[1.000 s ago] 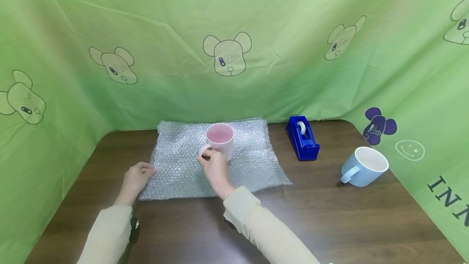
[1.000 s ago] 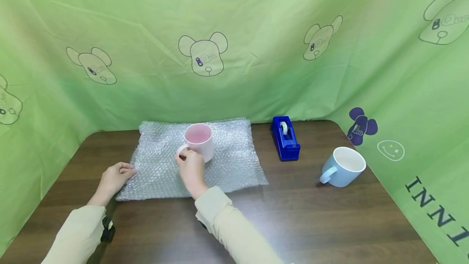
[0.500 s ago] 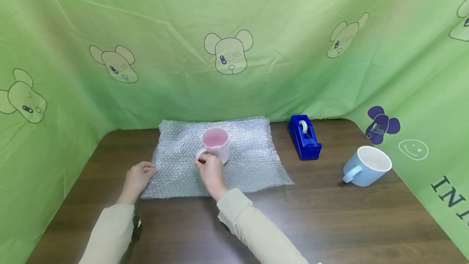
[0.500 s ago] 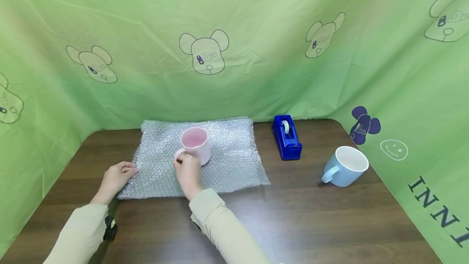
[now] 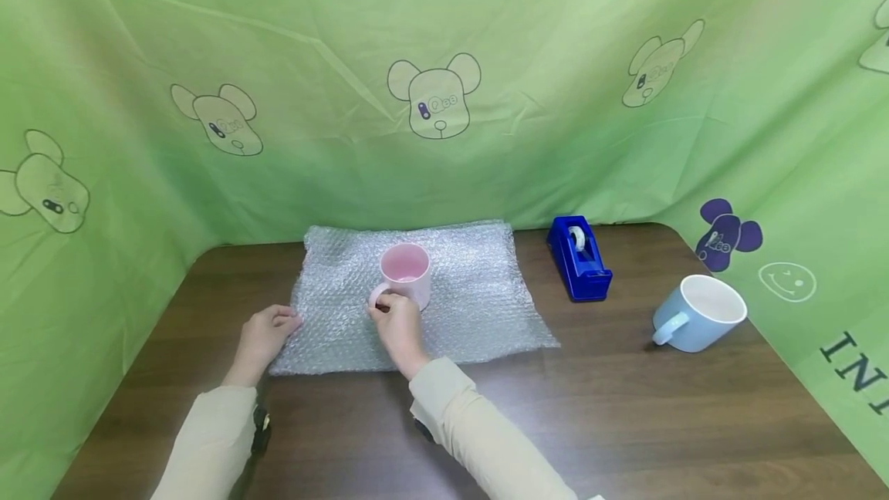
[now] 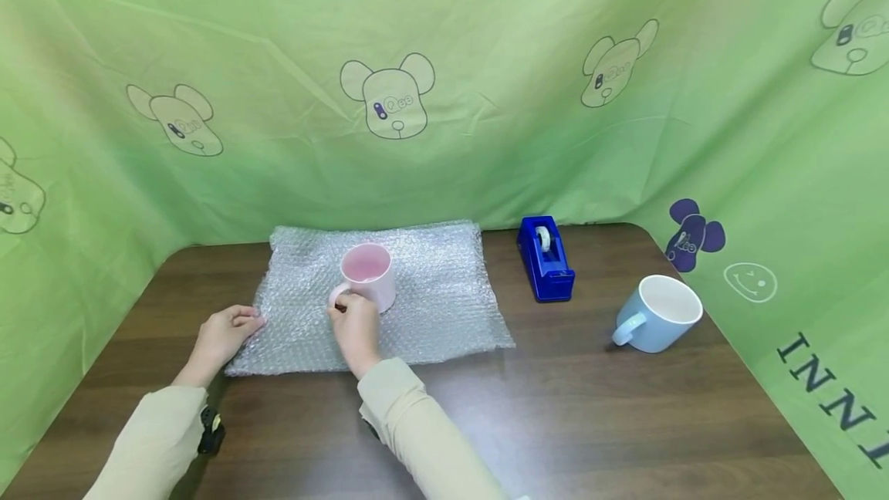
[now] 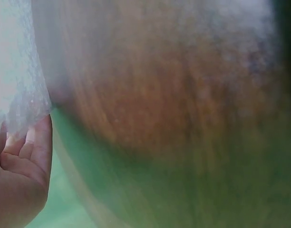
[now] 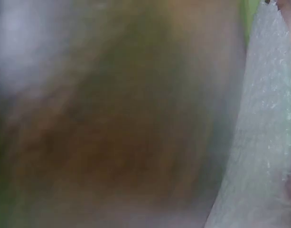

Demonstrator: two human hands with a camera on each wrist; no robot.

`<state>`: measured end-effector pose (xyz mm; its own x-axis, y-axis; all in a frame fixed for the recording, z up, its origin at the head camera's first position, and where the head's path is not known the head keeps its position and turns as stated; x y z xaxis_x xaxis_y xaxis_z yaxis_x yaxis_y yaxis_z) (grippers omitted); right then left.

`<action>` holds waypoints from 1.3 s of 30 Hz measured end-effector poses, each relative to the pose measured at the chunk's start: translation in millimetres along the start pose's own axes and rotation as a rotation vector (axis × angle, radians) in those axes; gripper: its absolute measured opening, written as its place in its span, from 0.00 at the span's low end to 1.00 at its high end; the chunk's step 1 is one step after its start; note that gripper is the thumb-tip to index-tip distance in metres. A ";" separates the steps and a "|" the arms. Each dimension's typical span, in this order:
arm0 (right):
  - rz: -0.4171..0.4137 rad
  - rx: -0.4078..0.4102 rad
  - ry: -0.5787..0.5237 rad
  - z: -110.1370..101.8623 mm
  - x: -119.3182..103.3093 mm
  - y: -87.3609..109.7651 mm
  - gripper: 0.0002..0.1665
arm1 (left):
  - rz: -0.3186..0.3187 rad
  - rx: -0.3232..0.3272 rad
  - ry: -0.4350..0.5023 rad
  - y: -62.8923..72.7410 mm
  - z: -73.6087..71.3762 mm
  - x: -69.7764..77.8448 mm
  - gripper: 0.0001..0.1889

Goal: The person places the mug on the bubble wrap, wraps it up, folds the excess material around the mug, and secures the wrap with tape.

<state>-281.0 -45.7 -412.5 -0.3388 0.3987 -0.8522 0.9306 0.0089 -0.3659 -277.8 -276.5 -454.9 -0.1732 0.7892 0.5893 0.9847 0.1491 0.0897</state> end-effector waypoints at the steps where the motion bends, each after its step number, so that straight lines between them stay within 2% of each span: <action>1: 0.007 -0.003 -0.006 0.2 0.9 0.7 0.03 | 0.001 0.000 0.000 -0.2 0.4 0.0 0.19; 8: 0.054 -0.041 -0.051 2.6 4.8 1.3 0.04 | 0.004 -0.009 0.011 0.5 0.1 1.5 0.19; 11: 0.076 -0.083 -0.061 2.1 3.9 0.2 0.05 | 0.010 -0.011 0.012 0.0 0.2 1.8 0.19; 14: 0.128 -0.193 -0.059 1.3 5.0 1.0 0.10 | 0.006 -0.013 0.009 0.3 0.6 1.7 0.19; 19: 0.251 -0.442 0.035 -13.7 10.8 11.9 0.21 | 0.011 -0.020 0.001 0.7 -1.4 4.9 0.19; 22: 0.262 -0.518 0.141 -39.3 12.0 16.8 0.22 | 0.016 -0.036 -0.002 0.3 -3.2 6.5 0.20; 25: 0.237 -0.510 0.275 -77.3 15.3 15.7 0.19 | 0.027 -0.044 -0.002 -0.3 -5.5 7.3 0.20; 30: 0.183 -0.361 0.447 -155.3 33.9 3.9 0.17 | 0.041 -0.062 0.010 -2.1 -7.7 10.5 0.20; 32: 0.199 -0.315 0.505 -183.1 48.0 1.9 0.19 | 0.031 -0.085 0.022 -2.2 -8.3 12.8 0.21; 34: 0.267 -0.314 0.535 -204.1 65.5 3.2 0.25 | 0.000 -0.125 0.073 -2.7 -6.9 12.7 0.23; 36: 0.369 -0.355 0.508 -217.7 83.4 8.7 0.30 | -0.041 -0.170 0.138 -2.7 -4.9 11.5 0.25; 39: 0.566 -0.432 0.261 -224.2 106.2 22.4 0.33 | -0.101 -0.219 0.224 -3.7 -0.9 7.7 0.30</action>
<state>-265.1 202.4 -427.4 0.2006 0.6533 -0.7301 0.9423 0.0752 0.3262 -282.8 -271.4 -450.0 -0.2864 0.6223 0.7285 0.9471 0.0691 0.3133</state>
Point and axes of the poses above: each hand's wrist, its own y-axis away from the middle knuckle, its own z-axis out of the palm, x = y × z, the point moved 8 cm from there along -y, towards the middle knuckle, and after that the axes turned 7 degrees about -y, right-handed, at the moved point
